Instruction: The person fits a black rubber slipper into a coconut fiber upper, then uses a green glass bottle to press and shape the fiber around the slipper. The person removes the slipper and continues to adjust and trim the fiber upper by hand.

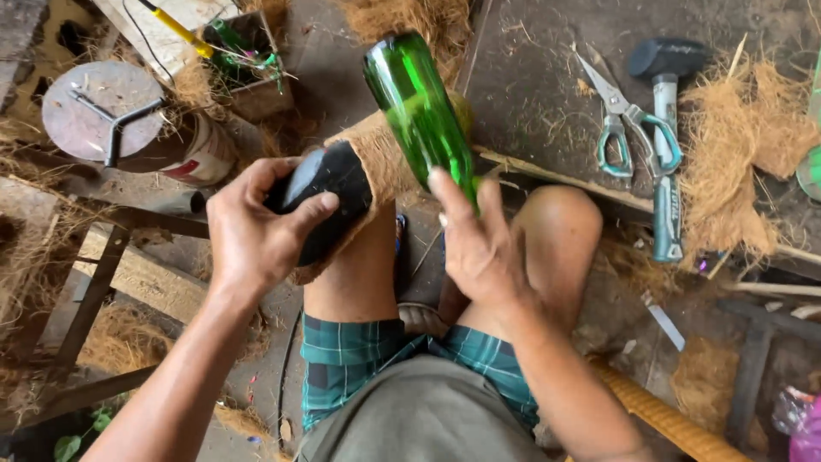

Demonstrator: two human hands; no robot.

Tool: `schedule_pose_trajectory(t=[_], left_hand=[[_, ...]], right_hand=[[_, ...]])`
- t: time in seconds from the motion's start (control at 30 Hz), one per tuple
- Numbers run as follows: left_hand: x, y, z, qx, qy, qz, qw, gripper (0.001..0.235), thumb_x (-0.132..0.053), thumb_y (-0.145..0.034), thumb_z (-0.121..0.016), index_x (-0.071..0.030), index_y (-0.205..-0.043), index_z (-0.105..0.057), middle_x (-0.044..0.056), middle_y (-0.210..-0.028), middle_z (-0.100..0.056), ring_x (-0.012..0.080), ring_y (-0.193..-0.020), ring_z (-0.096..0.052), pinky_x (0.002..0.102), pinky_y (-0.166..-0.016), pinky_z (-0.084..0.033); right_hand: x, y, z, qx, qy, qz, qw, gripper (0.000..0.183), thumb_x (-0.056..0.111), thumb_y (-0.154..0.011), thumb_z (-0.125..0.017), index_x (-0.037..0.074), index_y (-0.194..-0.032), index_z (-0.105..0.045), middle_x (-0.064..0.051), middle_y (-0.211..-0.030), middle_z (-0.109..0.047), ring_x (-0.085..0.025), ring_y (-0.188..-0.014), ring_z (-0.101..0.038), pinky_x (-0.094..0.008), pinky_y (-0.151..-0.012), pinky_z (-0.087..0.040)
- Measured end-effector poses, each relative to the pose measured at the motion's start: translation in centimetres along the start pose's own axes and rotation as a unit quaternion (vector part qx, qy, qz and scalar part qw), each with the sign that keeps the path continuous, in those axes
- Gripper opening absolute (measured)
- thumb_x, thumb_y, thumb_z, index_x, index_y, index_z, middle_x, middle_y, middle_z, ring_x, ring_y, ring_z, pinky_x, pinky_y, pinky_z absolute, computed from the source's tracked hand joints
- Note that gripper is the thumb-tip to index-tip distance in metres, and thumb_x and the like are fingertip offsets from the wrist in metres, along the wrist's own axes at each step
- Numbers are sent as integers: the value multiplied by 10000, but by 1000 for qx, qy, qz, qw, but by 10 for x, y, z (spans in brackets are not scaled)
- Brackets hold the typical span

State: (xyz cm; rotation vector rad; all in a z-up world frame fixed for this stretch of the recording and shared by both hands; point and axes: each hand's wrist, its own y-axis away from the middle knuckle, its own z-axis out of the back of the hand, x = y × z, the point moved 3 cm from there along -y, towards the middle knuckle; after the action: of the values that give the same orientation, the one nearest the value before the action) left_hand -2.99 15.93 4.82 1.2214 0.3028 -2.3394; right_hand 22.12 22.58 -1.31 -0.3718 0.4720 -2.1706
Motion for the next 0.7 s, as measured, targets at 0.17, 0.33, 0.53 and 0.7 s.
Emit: schedule_pose_trajectory(t=[0.17, 0.33, 0.53, 0.7], left_hand=[[2, 2, 0, 8, 28, 15, 999, 382, -283, -726, -882, -101, -1029, -735, -11, -878, -705, 95, -786, -595, 251, -687, -485], [12, 2, -5, -6, 27, -20, 999, 367, -252, -725, -899, -88, -1002, -725, 5, -887, -707, 100, -780, -601, 249, -688, -489], [30, -6, -5, 1, 118, 69, 991, 395, -260, -749, -904, -93, -1064, -734, 96, -833, -682, 169, -765, -629, 324, -695, -523], [35, -14, -16, -4, 166, 61, 984, 349, -218, -763, -901, -64, -1023, -727, 75, -746, -645, 132, -706, -595, 277, -627, -501]], right_hand=[[-7, -27, 58, 18, -332, -207, 920, 764, 79, -957, -578, 18, -1557, -108, -240, -1526, -354, -275, -1289, -428, -330, -1097, -413], [34, 7, -3, -49, -81, -59, 994, 485, 173, -1038, -484, 228, -1501, -351, -139, -967, -414, -268, -528, -334, -408, -375, -243], [22, -10, 21, -76, -335, -127, 930, 930, -57, -893, -680, 96, -1616, -115, -330, -1546, -342, -458, -1343, -480, -508, -1105, -433], [50, -21, 2, 123, -371, -401, 828, 604, 551, -978, -495, 46, -1310, -493, -121, -638, -624, -206, -371, -562, -309, -452, -553]])
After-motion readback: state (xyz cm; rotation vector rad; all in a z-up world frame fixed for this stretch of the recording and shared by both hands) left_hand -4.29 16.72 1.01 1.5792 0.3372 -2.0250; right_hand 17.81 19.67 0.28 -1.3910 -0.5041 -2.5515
